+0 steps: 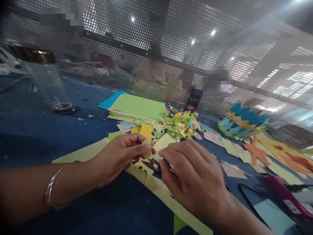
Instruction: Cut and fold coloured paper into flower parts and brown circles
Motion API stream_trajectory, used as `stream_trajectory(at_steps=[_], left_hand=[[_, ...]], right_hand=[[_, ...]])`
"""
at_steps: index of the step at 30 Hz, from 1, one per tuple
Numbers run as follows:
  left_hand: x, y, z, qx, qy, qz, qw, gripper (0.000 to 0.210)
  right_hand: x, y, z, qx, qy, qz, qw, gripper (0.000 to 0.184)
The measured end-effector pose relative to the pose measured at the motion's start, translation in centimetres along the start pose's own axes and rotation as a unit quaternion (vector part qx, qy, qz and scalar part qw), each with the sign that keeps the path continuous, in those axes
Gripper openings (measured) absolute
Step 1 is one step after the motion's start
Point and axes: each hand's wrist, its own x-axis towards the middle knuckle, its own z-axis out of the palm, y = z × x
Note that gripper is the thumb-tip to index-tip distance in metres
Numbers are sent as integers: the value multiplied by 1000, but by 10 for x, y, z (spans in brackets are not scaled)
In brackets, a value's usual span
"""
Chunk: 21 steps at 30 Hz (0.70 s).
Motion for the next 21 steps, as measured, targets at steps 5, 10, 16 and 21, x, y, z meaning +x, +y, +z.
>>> stream_trajectory(at_steps=[5,10,16,21], left_hand=[[2,0,4,-49,4,-31,998,20],[2,0,6,-55,-18,-64,996,15],[0,1,6,-17,-39,-64,997,17],[0,1,5,31,-42,-58,997,20]], right_hand=[[33,15,18,-26,-49,-62,996,23],[25,13,21,4,-42,-51,998,17],[24,12,27,127,-4,80,989,4],[24,12,32,197,-10,165,966,7]])
